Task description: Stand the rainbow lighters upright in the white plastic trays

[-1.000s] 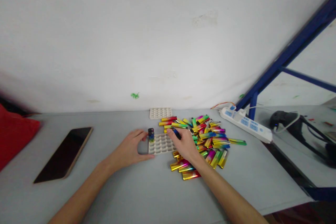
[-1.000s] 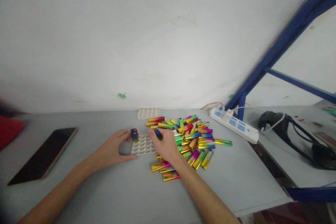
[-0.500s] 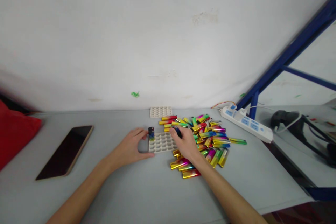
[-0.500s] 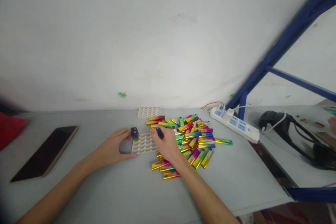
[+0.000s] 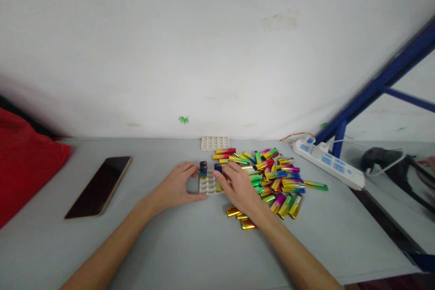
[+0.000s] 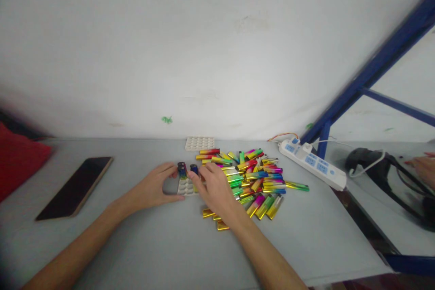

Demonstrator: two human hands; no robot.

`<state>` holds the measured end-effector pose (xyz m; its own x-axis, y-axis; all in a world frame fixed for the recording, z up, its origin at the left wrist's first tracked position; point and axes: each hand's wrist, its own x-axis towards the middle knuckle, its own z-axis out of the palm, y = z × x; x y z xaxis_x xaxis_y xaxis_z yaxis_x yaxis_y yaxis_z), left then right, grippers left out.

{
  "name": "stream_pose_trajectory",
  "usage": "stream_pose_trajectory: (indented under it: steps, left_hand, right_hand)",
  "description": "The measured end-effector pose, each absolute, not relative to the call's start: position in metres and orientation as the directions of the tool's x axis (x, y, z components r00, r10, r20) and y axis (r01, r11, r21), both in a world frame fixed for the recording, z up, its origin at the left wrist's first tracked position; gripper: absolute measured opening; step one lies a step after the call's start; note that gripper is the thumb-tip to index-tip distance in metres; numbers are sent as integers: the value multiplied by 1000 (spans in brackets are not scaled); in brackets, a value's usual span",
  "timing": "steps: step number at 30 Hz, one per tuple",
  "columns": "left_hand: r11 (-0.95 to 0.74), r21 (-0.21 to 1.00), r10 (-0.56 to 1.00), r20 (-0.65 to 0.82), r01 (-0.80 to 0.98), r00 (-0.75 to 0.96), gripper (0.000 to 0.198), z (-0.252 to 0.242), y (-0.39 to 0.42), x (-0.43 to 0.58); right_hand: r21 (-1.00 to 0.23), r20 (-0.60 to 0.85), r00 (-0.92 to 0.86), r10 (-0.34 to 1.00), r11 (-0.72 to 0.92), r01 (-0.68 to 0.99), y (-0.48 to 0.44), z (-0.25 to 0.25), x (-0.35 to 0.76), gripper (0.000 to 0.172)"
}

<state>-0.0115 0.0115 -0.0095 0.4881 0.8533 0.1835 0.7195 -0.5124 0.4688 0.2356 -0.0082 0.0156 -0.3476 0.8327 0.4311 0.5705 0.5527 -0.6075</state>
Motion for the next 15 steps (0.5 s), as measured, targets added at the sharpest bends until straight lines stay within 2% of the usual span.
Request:
stream_pose_trajectory:
  steps: [4,9,12,15]
  left_hand:
    - [-511,472,854,186,718,485,57,-8,11,-10]
    - [-528,482,844,206,699,495,54,-9,10,-10]
    - [-530,473,843,205,704,497,54,-9,10,-10]
    - [-528,472,843,195,706,501,52,-8,10,-9]
  right_hand:
    - [-599,376,-389,841,540,591,-6,5,231,42]
    - [-577,319,-505,802,587,568,-4,0,225,21]
    - [-487,260,-537,802,589,644,-5,3,219,22]
    - [-337,233,-582,779,626,703,-6,8,214,26]
